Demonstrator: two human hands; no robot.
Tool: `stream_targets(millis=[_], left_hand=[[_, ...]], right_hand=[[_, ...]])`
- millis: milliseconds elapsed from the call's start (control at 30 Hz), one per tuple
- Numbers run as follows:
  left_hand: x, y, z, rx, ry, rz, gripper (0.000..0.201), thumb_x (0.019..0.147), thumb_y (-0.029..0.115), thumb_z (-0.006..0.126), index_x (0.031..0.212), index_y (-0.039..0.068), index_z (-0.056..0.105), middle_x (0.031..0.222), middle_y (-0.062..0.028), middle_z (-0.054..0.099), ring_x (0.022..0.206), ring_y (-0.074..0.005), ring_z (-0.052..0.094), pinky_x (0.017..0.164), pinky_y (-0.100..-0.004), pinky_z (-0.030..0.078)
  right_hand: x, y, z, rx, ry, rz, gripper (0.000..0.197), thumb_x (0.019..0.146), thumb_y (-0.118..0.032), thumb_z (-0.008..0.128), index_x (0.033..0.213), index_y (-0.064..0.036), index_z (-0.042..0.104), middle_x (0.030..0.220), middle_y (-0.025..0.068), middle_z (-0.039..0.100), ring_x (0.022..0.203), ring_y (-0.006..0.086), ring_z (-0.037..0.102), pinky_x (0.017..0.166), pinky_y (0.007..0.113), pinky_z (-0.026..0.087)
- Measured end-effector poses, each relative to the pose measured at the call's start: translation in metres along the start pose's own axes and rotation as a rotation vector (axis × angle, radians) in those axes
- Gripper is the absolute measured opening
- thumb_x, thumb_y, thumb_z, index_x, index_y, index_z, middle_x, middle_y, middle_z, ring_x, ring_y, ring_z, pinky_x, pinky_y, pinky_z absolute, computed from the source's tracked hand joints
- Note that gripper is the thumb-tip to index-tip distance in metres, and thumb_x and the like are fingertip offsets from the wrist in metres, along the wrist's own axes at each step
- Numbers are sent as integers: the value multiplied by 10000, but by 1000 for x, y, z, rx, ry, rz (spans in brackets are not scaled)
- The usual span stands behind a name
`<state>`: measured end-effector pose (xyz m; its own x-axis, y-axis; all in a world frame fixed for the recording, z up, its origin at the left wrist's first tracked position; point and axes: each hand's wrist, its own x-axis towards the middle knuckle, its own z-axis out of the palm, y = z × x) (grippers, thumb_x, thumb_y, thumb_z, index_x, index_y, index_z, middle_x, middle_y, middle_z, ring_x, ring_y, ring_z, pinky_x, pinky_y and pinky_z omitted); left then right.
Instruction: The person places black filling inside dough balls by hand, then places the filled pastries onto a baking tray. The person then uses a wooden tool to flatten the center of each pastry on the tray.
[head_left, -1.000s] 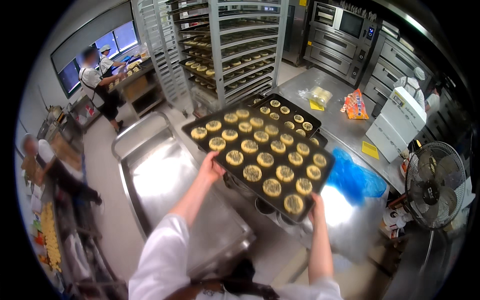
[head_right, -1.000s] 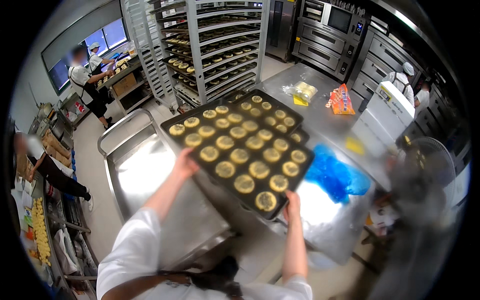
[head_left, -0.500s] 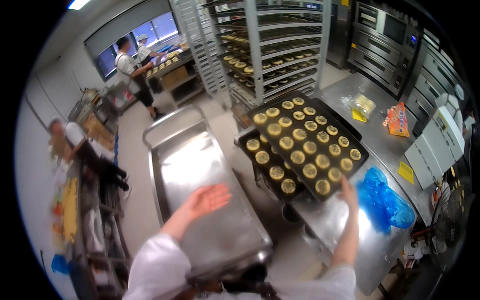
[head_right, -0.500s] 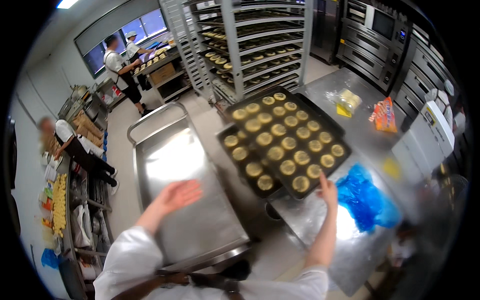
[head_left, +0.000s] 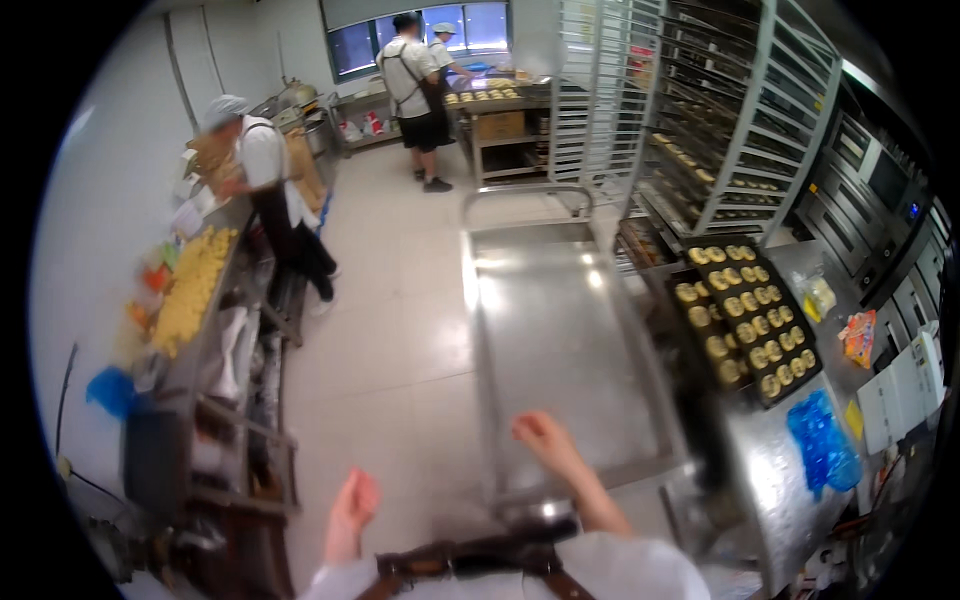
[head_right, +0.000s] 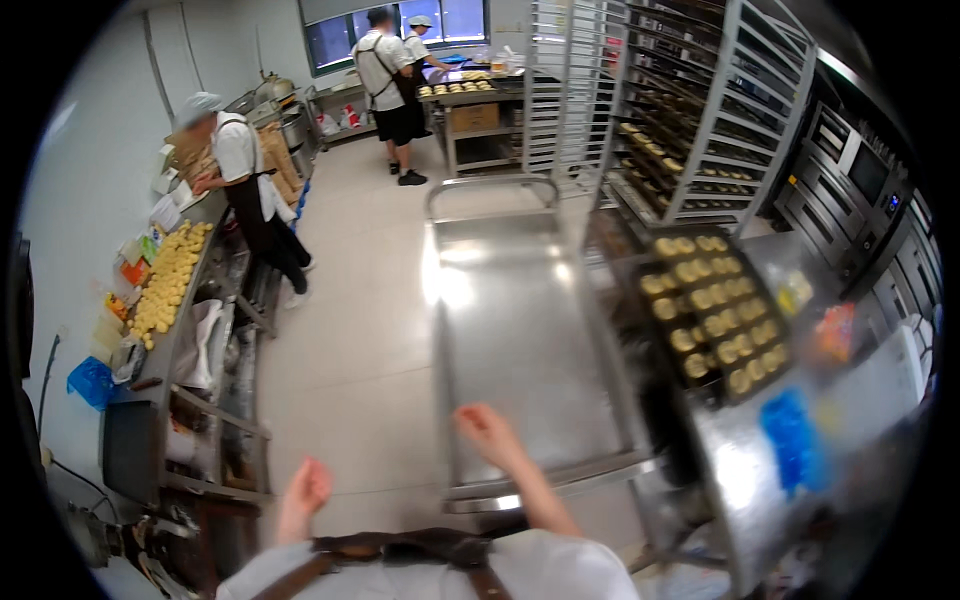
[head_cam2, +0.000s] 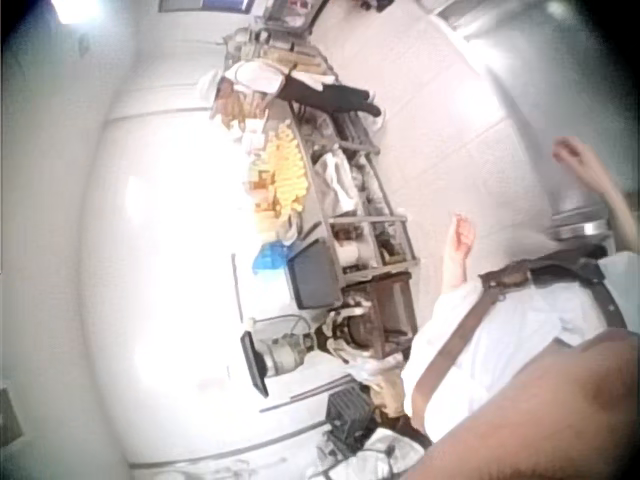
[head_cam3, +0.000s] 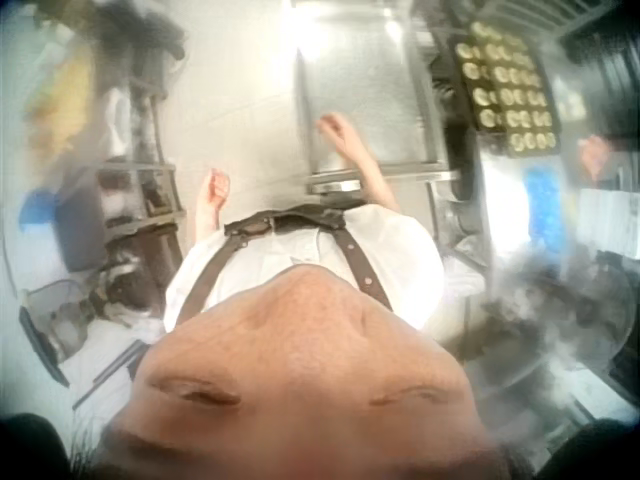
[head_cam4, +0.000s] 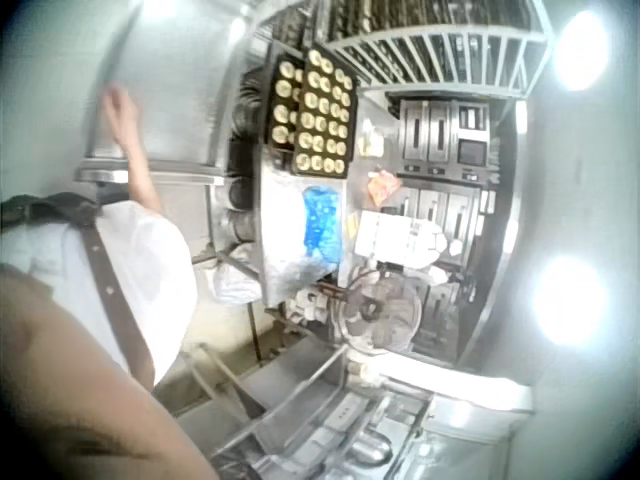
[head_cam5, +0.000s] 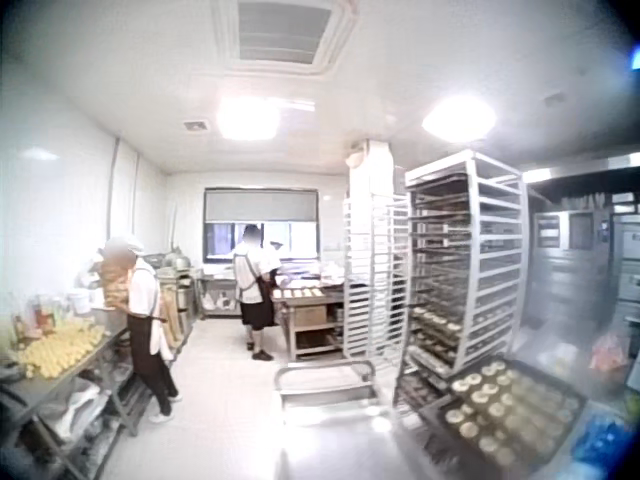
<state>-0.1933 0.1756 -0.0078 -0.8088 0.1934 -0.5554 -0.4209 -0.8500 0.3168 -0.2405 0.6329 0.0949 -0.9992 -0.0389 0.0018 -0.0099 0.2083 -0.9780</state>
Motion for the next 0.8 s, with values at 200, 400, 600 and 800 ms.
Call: stream_targets(millis=[200, 400, 600, 800], left_hand=[[-99, 32, -1, 166, 138, 183, 154, 1011, 238, 633, 977, 94, 675, 972, -48, 705, 961, -172, 664, 920, -365, 551], [-4, 33, -55, -221, 45, 274, 245, 1024, 262, 595, 953, 43, 678, 939, -128, 716, 890, -250, 677, 906, -385, 547], [134, -15, 31, -193, -169, 354, 371, 1041, 403, 510, 1093, 67, 659, 1064, -128, 687, 1007, -278, 647, 923, -417, 526], [216, 29, 145, -456, -406, 332, 576, 1049, 506, 383, 1395, 57, 487, 1362, -159, 556, 1242, -326, 545, 1075, -475, 422]], right_hand=[[52, -67, 210, -246, -636, -256, 274, 992, -275, 618, 1147, -54, 662, 1033, 140, 712, 935, 289, 685, 815, 379, 536], [120, -126, 258, -218, -834, -489, 221, 974, -259, 624, 1100, -85, 675, 1022, 156, 705, 924, 341, 675, 797, 414, 537], [183, -125, 247, -131, -758, -804, 269, 945, -188, 664, 1194, -88, 658, 1157, 144, 678, 1059, 337, 648, 884, 411, 526], [305, -20, 257, -169, -917, -920, 446, 986, -306, 571, 1391, -120, 562, 1405, 157, 571, 1315, 352, 511, 1138, 512, 335]])
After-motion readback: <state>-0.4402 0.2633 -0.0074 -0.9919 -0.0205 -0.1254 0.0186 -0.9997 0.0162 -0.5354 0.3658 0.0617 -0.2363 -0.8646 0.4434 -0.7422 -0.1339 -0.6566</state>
